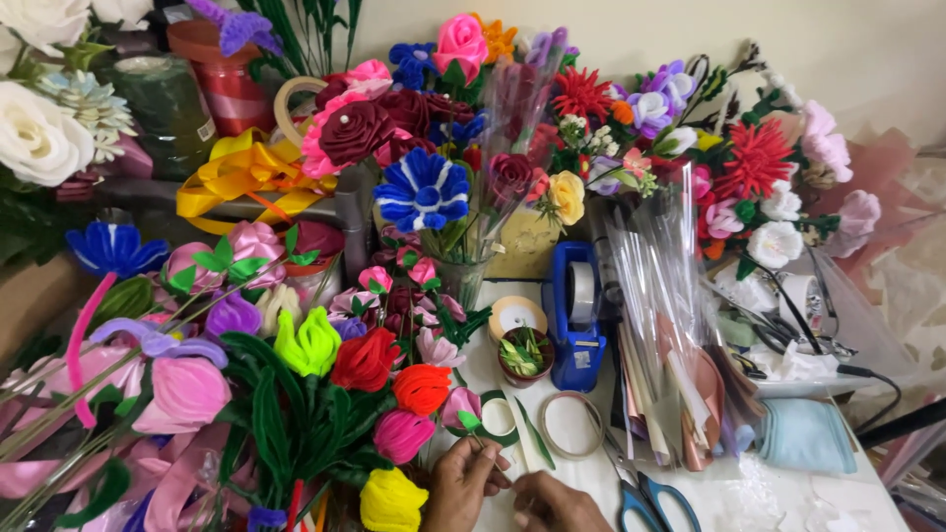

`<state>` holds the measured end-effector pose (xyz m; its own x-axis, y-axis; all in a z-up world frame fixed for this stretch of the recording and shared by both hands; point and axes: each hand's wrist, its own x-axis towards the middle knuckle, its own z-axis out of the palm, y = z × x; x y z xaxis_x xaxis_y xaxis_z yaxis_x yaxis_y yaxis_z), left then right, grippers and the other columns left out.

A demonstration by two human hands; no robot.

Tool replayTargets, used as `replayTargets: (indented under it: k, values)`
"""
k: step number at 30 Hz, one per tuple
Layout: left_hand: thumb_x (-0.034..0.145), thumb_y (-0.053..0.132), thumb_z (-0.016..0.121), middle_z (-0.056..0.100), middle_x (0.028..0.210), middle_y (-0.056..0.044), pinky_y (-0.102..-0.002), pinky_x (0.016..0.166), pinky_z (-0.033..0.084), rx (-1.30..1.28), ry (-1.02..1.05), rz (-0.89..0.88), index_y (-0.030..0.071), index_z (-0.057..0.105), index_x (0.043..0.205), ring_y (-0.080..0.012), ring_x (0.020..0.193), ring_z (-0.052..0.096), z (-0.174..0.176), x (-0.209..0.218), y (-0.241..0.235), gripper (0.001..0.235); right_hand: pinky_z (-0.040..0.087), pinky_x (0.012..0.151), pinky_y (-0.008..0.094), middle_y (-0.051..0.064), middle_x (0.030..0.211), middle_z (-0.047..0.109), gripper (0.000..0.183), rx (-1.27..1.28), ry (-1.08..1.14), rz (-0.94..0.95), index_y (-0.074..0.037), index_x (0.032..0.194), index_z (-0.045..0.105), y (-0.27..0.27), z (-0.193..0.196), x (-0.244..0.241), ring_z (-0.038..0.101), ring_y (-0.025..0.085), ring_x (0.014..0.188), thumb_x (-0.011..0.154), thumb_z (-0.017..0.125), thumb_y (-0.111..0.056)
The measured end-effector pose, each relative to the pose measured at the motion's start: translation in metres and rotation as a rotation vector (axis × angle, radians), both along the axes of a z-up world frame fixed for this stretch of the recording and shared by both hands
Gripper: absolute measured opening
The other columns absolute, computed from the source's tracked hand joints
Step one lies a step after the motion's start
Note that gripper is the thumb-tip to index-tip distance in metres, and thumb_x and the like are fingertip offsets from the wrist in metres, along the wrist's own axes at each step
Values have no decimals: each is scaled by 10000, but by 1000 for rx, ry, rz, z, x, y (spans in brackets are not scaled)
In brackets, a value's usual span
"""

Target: The person arranges artificial flowers into bouquets. They select various colorful flowers, wrap stems with green tape, and place them into clear plastic sleeves. The person also uses scissors to trim stems and tape to secure the arrangements.

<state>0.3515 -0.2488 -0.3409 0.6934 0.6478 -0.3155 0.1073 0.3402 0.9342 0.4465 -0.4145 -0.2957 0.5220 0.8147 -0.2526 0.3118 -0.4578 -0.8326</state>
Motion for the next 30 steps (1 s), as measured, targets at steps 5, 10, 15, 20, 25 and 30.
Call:
replayTargets:
  k: [5, 10, 15, 20, 25, 30]
  values:
    - [979, 170, 644, 790, 731, -122, -256, 505, 522, -59, 11, -14, 40, 699, 943, -199, 523, 707, 9, -3, 0, 146, 536, 606, 242, -94, 855, 756, 203, 96, -314, -97, -251, 1080, 702, -2, 22, 11, 654, 76, 639, 895, 694, -334]
    - [985, 158, 646, 775, 665, -135, -245, 470, 487, -65, 72, -10, 47, 706, 962, -193, 479, 690, 18, -4, -4, 129, 522, 570, 295, -57, 907, 754, 152, 121, -485, -84, -215, 993, 700, 1, 39, 31, 692, 142, 715, 949, 621, -338]
    - [966, 156, 660, 764, 669, -111, -245, 495, 476, -58, 23, -3, 62, 718, 996, -169, 480, 669, 6, -4, -3, 114, 539, 670, 449, 26, 980, 691, 174, 24, -655, 129, -226, 1068, 693, 22, 32, 30, 702, 282, 876, 939, 601, -298]
    - [951, 160, 676, 769, 694, -87, -244, 487, 500, 14, -17, 8, 68, 731, 983, -167, 478, 686, 0, -5, -2, 111, 540, 689, 502, 38, 911, 586, 231, -10, -849, 212, -292, 1082, 728, 28, -10, 22, 626, 312, 855, 872, 636, -268]
    - [948, 185, 666, 814, 749, -85, -239, 462, 466, 56, 25, -10, 77, 726, 978, -149, 481, 689, 12, -4, -3, 127, 545, 749, 481, 59, 933, 625, 162, 53, -953, 203, -143, 956, 692, 16, -10, 26, 648, 365, 845, 853, 650, -261]
    - [1007, 182, 616, 804, 766, -83, -251, 549, 496, -73, 191, -72, 84, 713, 1045, -160, 550, 689, 52, -8, -2, 142, 618, 771, 356, 57, 1097, 736, 339, -135, -1020, 114, -122, 1247, 695, 8, 53, 39, 688, 227, 894, 957, 582, -255]
